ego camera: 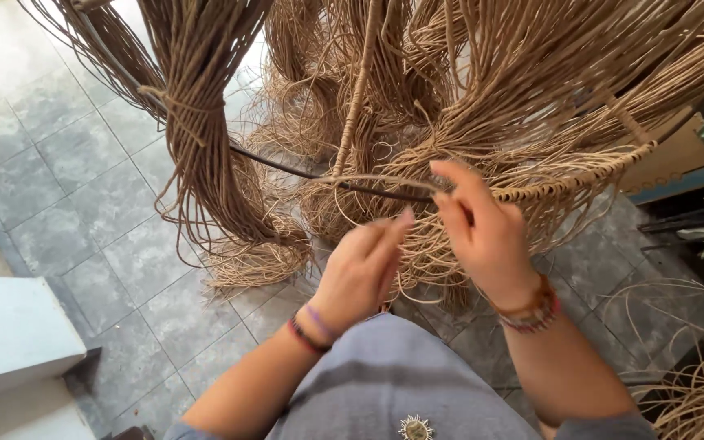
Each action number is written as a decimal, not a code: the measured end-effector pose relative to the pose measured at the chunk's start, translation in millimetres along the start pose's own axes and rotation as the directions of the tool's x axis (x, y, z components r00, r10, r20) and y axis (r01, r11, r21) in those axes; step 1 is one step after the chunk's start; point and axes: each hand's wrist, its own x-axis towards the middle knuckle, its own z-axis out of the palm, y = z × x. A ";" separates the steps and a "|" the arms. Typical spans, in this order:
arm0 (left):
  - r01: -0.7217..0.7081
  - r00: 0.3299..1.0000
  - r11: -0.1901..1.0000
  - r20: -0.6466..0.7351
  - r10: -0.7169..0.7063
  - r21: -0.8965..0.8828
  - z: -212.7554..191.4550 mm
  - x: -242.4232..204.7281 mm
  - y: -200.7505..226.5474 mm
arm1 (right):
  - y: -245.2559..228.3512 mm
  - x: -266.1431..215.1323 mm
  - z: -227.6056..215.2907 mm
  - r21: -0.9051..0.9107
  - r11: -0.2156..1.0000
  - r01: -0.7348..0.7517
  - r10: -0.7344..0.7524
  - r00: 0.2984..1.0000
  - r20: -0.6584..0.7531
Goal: Weaving and tying natural fiber bundles onto a circular frame to create a decorative item
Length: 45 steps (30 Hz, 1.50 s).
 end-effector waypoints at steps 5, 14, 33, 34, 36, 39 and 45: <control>0.020 0.996 0.969 -0.089 0.003 0.246 47.4 5.8 -36.7 | -0.7 19.1 13.9 -0.294 0.956 -0.011 0.005 1.000 -0.022; -0.008 0.963 0.990 -0.267 0.047 0.142 75.4 -8.9 -51.1 | 0.9 12.4 19.8 -0.457 0.887 -0.071 0.082 0.997 0.003; -0.096 0.951 0.952 0.257 0.174 -0.290 -20.7 39.9 16.5 | 30.3 -55.8 13.4 0.324 0.946 0.015 -0.096 0.968 0.234; -0.096 0.950 0.953 0.258 0.174 -0.288 -18.2 46.2 16.7 | 32.2 -54.5 16.5 0.325 0.945 0.016 -0.096 0.968 0.233; 0.128 0.955 0.973 0.288 -0.068 -0.194 -13.0 59.8 17.0 | 36.3 -51.0 22.0 -0.077 0.975 0.208 -0.203 0.977 0.060; 0.340 0.933 0.921 0.192 -0.305 -0.192 -4.2 74.8 26.3 | 15.1 -38.5 22.9 -0.325 0.931 0.169 -0.262 0.926 -0.271; 0.332 0.932 0.939 0.182 -0.312 -0.089 2.6 85.3 16.3 | 22.6 -44.9 16.4 -0.248 0.936 0.251 -0.313 0.915 -0.253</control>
